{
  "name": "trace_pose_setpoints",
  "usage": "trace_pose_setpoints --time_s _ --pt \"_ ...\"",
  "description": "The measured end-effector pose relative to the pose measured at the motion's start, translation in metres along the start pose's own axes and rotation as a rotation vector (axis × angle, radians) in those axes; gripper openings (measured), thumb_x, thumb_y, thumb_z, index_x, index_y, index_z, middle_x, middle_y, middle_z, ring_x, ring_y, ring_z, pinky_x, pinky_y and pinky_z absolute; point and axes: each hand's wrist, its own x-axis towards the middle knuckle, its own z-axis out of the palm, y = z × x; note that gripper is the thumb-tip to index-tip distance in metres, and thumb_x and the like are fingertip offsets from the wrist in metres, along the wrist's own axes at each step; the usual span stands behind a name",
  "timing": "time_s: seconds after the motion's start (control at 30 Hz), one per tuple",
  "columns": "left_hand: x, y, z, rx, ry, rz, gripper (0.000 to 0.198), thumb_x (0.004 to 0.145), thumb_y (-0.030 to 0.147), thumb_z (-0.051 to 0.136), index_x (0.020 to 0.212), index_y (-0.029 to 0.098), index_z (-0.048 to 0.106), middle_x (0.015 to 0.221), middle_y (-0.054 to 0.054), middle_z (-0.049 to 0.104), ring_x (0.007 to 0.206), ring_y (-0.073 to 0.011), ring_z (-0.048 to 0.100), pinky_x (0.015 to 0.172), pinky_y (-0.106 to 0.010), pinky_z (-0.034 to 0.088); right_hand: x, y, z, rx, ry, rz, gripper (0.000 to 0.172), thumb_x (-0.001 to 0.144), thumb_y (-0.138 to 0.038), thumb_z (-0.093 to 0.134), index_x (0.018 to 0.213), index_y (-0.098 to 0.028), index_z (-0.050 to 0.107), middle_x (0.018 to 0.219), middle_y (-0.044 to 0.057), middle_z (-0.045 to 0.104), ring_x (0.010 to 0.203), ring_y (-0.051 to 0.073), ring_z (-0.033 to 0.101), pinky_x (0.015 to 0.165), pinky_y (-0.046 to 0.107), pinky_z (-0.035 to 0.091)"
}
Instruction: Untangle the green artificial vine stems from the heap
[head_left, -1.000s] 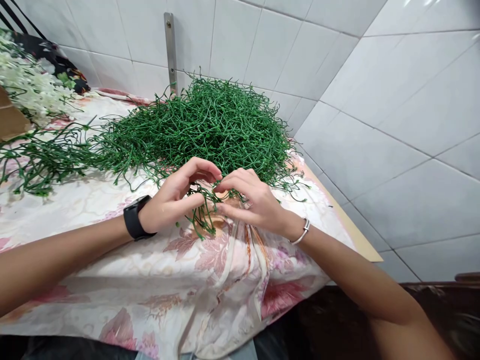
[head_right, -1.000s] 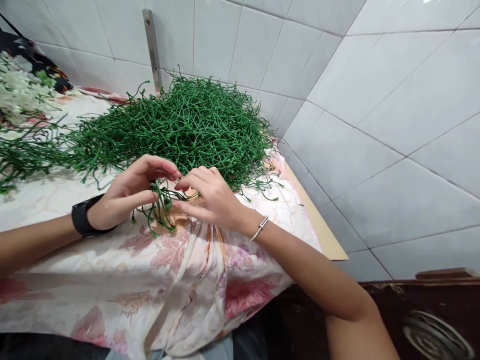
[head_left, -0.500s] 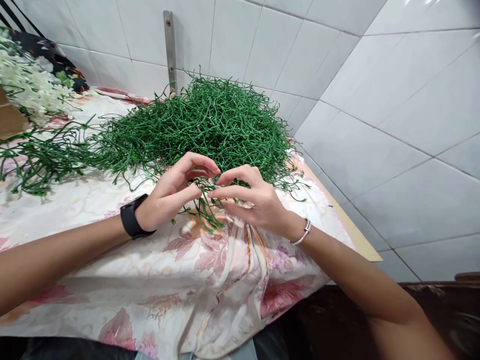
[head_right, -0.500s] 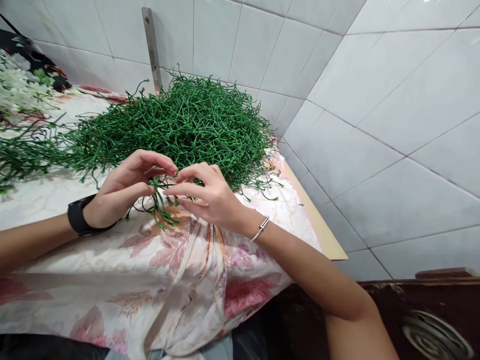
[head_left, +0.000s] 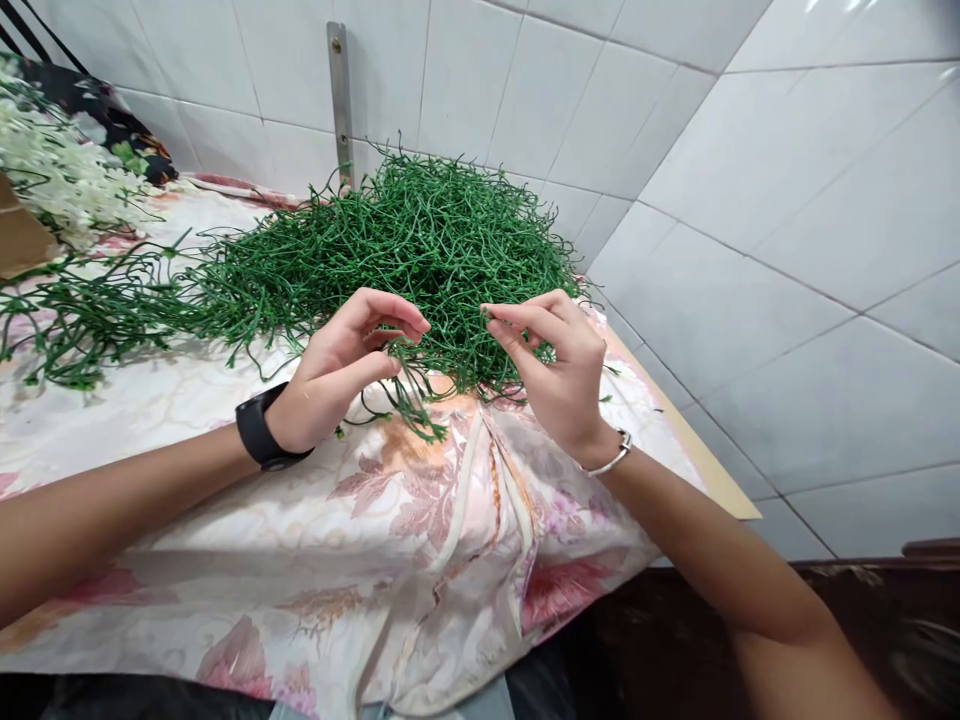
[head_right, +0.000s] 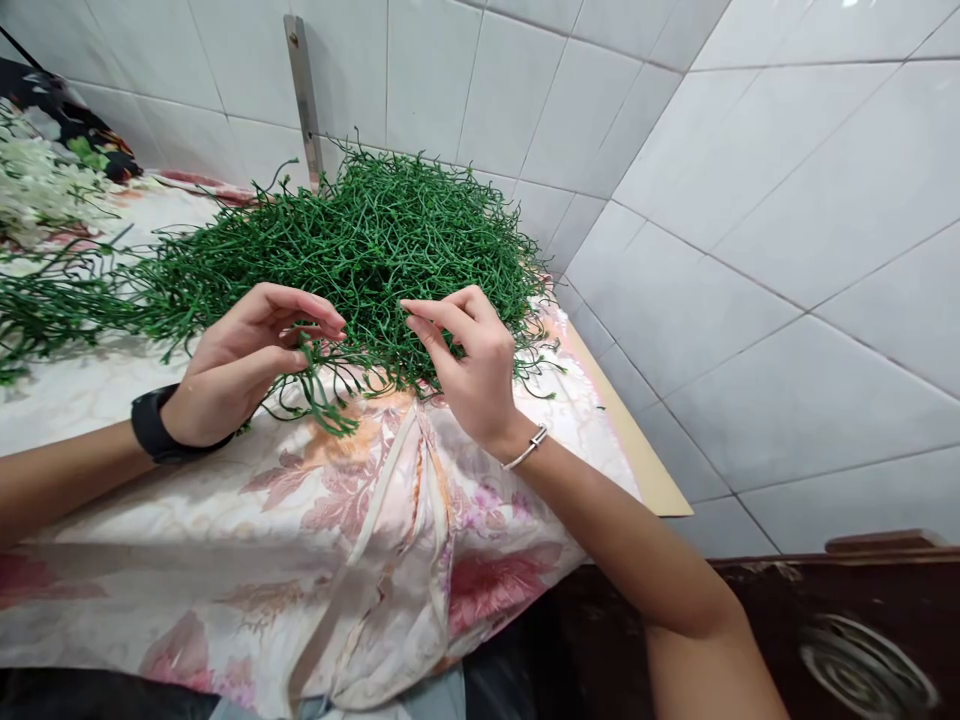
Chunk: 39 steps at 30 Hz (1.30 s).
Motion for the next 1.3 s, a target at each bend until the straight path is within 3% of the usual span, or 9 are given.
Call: trace_pose_setpoints --time_s 0.23,0.4,0.47,0.6,0.67,0.97,1.3 --pt "0.000 0.004 0.003 0.046 0.009 -0.013 0.024 0.072 0.012 0.056 0.095 0.017 0.051 0.097 -0.005 0.053 0.093 -0.0160 0.052 0.085 -0.033 0.044 0.001 0.013 0.002 -0.015 0.010 0.069 0.020 0.083 -0.018 0.047 0.096 -0.020 0.061 0.081 0.002 0.058 0.071 0.011 0.052 0.065 0.029 0.044" --pt "-0.001 0.004 0.002 0.082 -0.028 0.009 0.025 0.073 0.013 0.057 0.097 0.018 0.050 0.098 -0.005 0.052 0.094 -0.0159 0.051 0.086 -0.033 0.044 0.000 0.007 0.003 0.030 -0.002 0.030 0.039 0.082 -0.008 0.039 0.117 -0.023 0.045 0.104 0.006 0.054 0.094 0.016 0.051 0.080 0.035 0.043" --pt "-0.001 0.004 0.002 0.087 -0.047 0.017 0.026 0.074 0.013 0.056 0.098 0.018 0.049 0.099 -0.005 0.051 0.094 -0.0156 0.050 0.087 -0.033 0.044 0.000 -0.001 0.002 0.042 -0.062 -0.026 0.034 0.082 -0.010 0.042 0.113 -0.022 0.047 0.105 0.007 0.054 0.098 0.017 0.050 0.083 0.036 0.041" --pt "-0.002 0.003 0.003 0.079 -0.077 0.023 0.026 0.075 0.013 0.056 0.100 0.018 0.049 0.100 -0.005 0.049 0.095 -0.0152 0.049 0.087 -0.032 0.044 -0.002 -0.015 0.000 0.064 -0.354 -0.199 0.014 0.081 -0.022 0.051 0.092 -0.019 0.058 0.095 0.005 0.058 0.095 0.016 0.051 0.085 0.036 0.037" --pt "-0.002 0.002 0.003 0.077 -0.099 0.017 0.027 0.075 0.012 0.055 0.101 0.018 0.048 0.101 -0.005 0.049 0.095 -0.0151 0.049 0.087 -0.031 0.044 -0.003 -0.016 0.002 0.065 -0.417 -0.255 0.016 0.078 -0.028 0.056 0.090 -0.018 0.059 0.094 0.005 0.059 0.092 0.016 0.052 0.082 0.036 0.036" --pt "-0.003 0.003 0.005 0.262 -0.165 0.058 0.028 0.075 0.012 0.055 0.102 0.016 0.048 0.101 -0.007 0.048 0.096 -0.0163 0.048 0.083 -0.030 0.043 -0.006 -0.010 0.006 0.084 -0.401 -0.276 0.001 0.077 -0.018 0.053 0.078 -0.018 0.052 0.092 0.004 0.060 0.087 0.015 0.053 0.080 0.034 0.036" --pt "-0.004 0.008 0.007 0.475 -0.173 -0.007 0.025 0.072 0.030 0.062 0.090 0.016 0.053 0.082 -0.003 0.055 0.072 -0.0122 0.047 0.063 -0.025 0.039 -0.009 -0.013 0.006 0.124 -0.319 -0.334 0.016 0.073 -0.010 0.050 0.068 -0.020 0.038 0.087 0.004 0.064 0.082 0.014 0.056 0.076 0.034 0.041"
